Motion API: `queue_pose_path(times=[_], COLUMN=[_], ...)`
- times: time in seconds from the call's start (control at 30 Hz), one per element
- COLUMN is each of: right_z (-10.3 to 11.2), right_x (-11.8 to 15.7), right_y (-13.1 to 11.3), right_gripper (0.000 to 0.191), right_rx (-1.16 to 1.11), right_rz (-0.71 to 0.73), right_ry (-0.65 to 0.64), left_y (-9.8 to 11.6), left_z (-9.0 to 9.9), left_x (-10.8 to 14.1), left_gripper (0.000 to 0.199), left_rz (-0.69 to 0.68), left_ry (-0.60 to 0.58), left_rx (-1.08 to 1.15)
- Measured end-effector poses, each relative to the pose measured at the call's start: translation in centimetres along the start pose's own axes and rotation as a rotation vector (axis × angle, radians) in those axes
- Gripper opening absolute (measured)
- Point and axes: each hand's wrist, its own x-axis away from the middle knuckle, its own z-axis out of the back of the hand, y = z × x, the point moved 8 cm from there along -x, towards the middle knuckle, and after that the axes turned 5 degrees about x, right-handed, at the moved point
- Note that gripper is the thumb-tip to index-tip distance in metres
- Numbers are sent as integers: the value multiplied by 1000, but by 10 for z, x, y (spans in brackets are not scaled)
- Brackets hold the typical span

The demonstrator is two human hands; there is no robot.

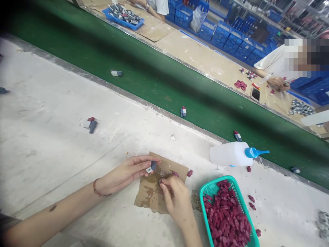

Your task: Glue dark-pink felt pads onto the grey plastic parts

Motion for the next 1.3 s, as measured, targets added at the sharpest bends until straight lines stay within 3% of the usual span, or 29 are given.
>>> queue_pose_path(times=[0.17,0.33,0.5,0.6,0.9,1.3], right_z=[15,21,18,14,9,6], right_x=[4,0,-5,-6,-9,-9], right_y=[21,17,8,5,0,-19], right_gripper=[19,22,15,9,9,13], right_rx=[-387,-571,-565,-551,-469,-219], right_rz=[-277,-302,-213,-161,-115,0], right_ry=[173,277,311,316,245,146], left_y=[-10,-16,-10,-10,-15,-17], left_z=[-5,-13,-23,-25,-22,-21], left_x=[2,2,8,9,7,11], left_gripper=[47,47,51,48,47,41], left_rz=[84,-5,-266,-349,-310,-366], left_ry=[-124,-233,-280,-298,-283,-249], left_rx=[-74,-301,-567,-649,-801,-950])
